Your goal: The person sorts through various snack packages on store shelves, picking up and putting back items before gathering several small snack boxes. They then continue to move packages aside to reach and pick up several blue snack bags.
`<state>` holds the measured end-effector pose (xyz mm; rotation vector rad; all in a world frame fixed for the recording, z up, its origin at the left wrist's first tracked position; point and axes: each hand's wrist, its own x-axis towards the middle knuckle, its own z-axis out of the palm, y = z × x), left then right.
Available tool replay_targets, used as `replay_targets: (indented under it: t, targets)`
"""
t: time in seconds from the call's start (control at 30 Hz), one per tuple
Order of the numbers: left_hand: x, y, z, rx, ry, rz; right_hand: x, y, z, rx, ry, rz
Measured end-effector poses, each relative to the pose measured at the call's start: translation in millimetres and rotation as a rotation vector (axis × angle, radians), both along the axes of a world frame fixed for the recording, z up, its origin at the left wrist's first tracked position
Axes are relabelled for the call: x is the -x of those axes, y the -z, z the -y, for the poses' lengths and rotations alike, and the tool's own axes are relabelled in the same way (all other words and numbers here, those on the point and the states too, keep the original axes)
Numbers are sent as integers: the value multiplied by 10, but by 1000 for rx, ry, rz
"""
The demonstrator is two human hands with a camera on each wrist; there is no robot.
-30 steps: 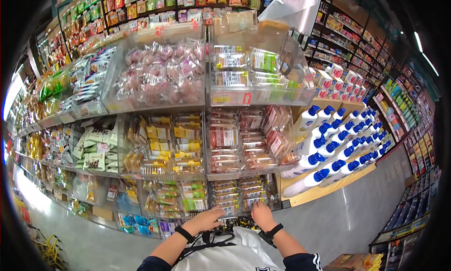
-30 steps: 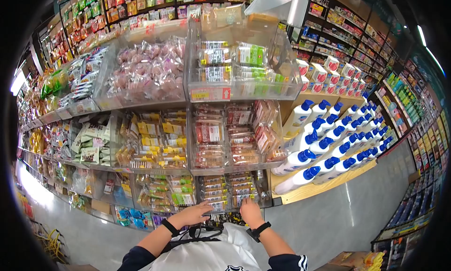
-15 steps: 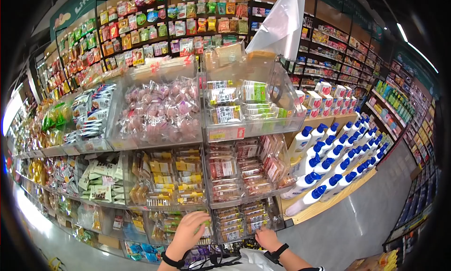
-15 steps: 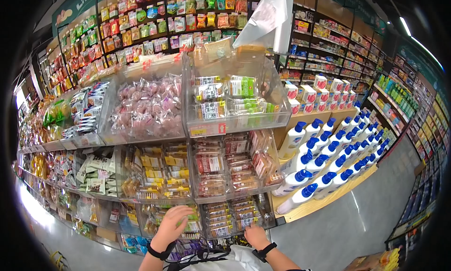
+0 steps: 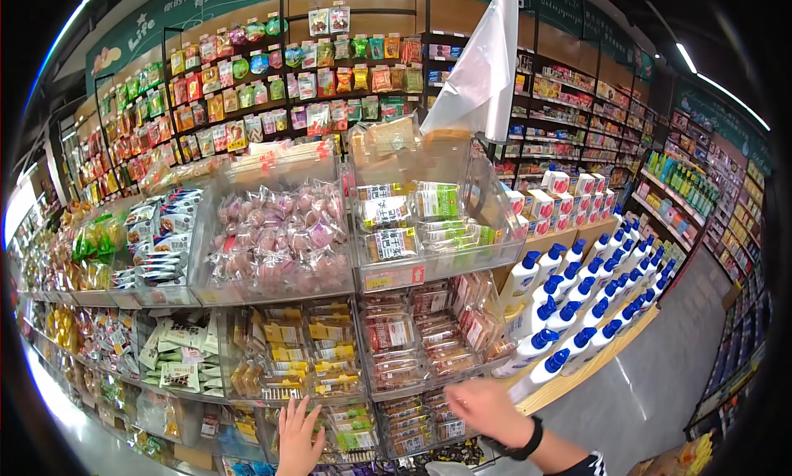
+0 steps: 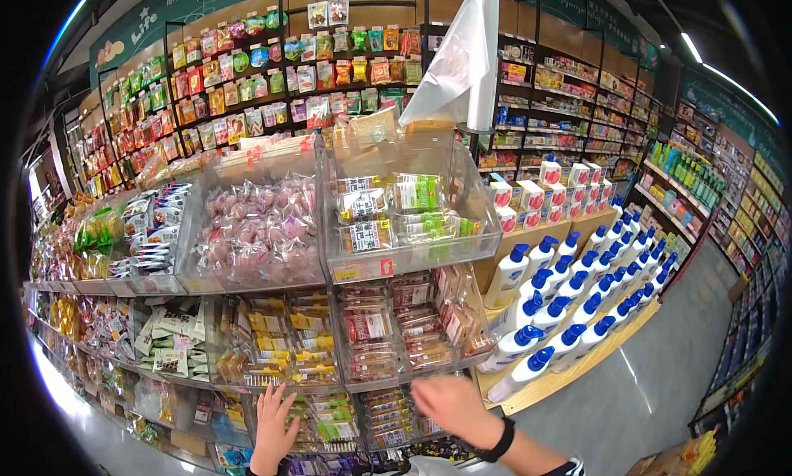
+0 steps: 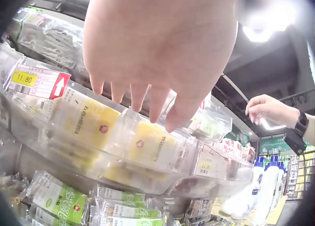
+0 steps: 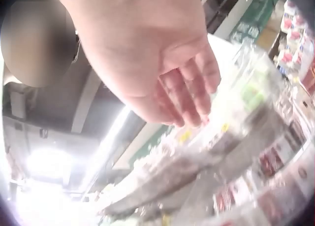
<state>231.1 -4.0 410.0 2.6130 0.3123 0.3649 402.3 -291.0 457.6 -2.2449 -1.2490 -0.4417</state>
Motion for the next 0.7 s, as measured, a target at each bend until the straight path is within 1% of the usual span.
replay_targets:
  t: [0.03, 0.13, 0.23, 0.27, 0.37, 0.43, 0.47, 0.5, 0.53, 0.6, 0.63, 0.67, 0.7]
  targets:
    - [11, 3, -9, -9, 15, -10, -90, -168, -3, -89, 43, 97]
    - [17, 62, -41, 5, 7, -25, -307, -400, -27, 46, 61, 118]
    - [24, 100, -39, -8, 10, -15, -493, -350, -81, 96, -30, 59]
    - [23, 96, -42, -14, 16, -13, -532, -380, -93, 133, -65, 77]
    - [37, 121, -75, -35, 36, -28, -662, -538, -92, 108, -74, 23]
    - [44, 195, -179, -56, 60, -66, -743, -893, -93, 117, 6, 10]
    - [55, 170, -185, -66, 73, -80, -825, -1062, -60, 120, 34, -4]
    - [61, 108, -195, -77, 87, -94, -878, -1311, -19, 175, 74, 25]
    - [61, 37, -205, -87, 102, -108, -1022, -1487, 48, 172, 104, -2]
    - [49, -111, -325, 30, 187, -154, -1372, -1937, 196, 196, 142, -91]
    - [43, -213, -390, 90, 228, -177, -1565, -2114, 268, 175, 154, -48]
    - [31, -391, -429, 131, 289, -83, -1681, -2350, 306, 162, 202, -253]
    - [3, -559, -493, 67, 309, -59, -1916, -2488, 357, 214, 224, -157]
